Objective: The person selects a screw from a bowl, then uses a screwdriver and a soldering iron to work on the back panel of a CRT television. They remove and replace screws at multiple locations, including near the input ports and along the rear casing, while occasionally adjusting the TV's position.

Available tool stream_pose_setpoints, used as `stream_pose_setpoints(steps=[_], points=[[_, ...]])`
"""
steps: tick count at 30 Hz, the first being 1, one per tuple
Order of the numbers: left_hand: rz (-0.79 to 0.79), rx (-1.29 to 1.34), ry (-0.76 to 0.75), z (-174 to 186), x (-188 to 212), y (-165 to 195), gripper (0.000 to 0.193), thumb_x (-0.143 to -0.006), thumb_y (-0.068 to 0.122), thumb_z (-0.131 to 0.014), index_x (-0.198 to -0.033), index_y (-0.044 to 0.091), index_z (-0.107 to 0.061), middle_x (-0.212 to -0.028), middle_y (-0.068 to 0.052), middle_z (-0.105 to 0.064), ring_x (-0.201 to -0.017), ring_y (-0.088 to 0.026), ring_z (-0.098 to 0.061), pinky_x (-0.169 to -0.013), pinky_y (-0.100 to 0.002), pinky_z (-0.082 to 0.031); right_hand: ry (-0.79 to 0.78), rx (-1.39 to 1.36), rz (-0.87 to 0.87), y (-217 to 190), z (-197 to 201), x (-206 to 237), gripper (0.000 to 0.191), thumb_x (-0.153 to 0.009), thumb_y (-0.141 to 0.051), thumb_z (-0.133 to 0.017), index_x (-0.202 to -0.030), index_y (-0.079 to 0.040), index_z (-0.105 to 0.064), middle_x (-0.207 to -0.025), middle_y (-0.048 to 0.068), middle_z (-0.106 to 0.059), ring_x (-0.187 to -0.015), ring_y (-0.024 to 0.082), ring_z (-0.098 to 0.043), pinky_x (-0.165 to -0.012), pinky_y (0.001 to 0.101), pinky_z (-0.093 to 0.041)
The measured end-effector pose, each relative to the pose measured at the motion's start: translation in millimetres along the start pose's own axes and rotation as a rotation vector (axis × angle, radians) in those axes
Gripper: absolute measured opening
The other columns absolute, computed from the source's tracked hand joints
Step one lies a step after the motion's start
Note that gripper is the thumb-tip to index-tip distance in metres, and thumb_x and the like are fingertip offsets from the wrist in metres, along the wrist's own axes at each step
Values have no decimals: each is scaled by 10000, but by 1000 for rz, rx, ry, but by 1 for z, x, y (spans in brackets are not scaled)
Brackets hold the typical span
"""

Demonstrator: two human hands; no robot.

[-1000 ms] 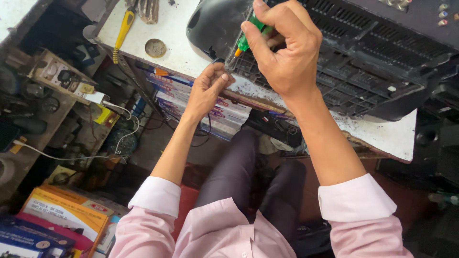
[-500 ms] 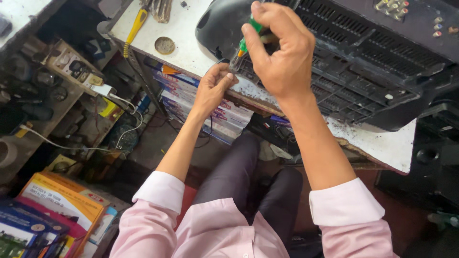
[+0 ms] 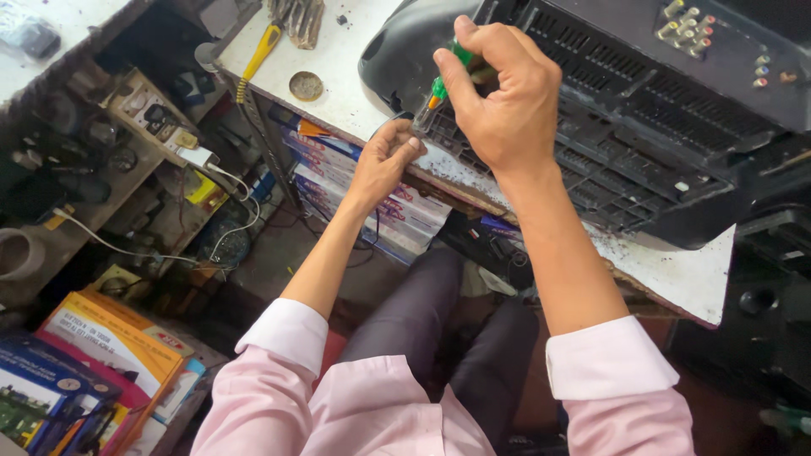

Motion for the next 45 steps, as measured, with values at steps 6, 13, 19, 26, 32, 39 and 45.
stream_pose_setpoints(steps=[6,13,19,26,32,39,45], points=[[-22,-21,21,-5,4,0,373,-1009,145,-648,-1340,11,-540,-1019,-35,-692,-972,-115,-671,-850,-261,-537,-18,30,39,-8,-1,8,279,-1026,-24,-801,-1260,-19,-650,-1170,130,-709,-988,210,-727,-849,312,-611],[-54,-56,-1,-5,-1,-3,351,-1024,159,-650,-1330,20,-553,-1027,-36,-697,-971,-106,-671,-860,-255,-540,33,-36,-1,-1,-2,5,171,-1030,-1,-787,-1156,-8,-671,-1094,125,-736,-904,210,-749,-782,305,-619],[-61,-92,10,-6,1,9,338,-1009,169,-656,-1301,18,-578,-1020,-32,-700,-960,-107,-673,-849,-263,-553,40,21,-7,-1,-3,2,169,-1016,-25,-814,-1095,-4,-665,-1072,133,-735,-865,220,-729,-729,320,-582],[-3,-207,61,-6,8,21,340,-966,146,-666,-1272,16,-598,-1003,-47,-674,-873,-126,-645,-755,-292,-554,11,206,101,-8,-12,8,311,-1025,-62,-815,-1264,-5,-624,-1113,135,-690,-988,311,-657,-870,395,-540],[-112,-121,16,-10,15,19,260,-998,70,-634,-1240,-9,-582,-1040,-84,-678,-984,-155,-666,-897,-315,-568,15,292,106,-3,-24,14,321,-1041,-47,-830,-1286,-6,-626,-1000,121,-653,-901,300,-614,-811,403,-498],[-151,16,-14,6,33,27,335,-994,32,-615,-1312,6,-517,-1156,-90,-659,-1117,-162,-651,-974,-316,-539,11,256,84,-3,-26,14,324,-1066,-48,-831,-1306,0,-617,-995,131,-640,-895,299,-620,-819,397,-502],[-87,-152,152,63,94,9,236,-1003,92,-652,-1220,7,-612,-1060,-77,-686,-899,-144,-667,-790,-287,-566,26,191,115,-8,-24,24,350,-1043,-14,-773,-1313,70,-567,-1082,203,-658,-959,335,-667,-856,409,-554]])
Point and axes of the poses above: each hand's wrist, its own x-axis away from the middle knuckle, its own z-axis out of the back of the hand, y = z × x, the point moved 8 cm from there along -x, towards the middle knuckle
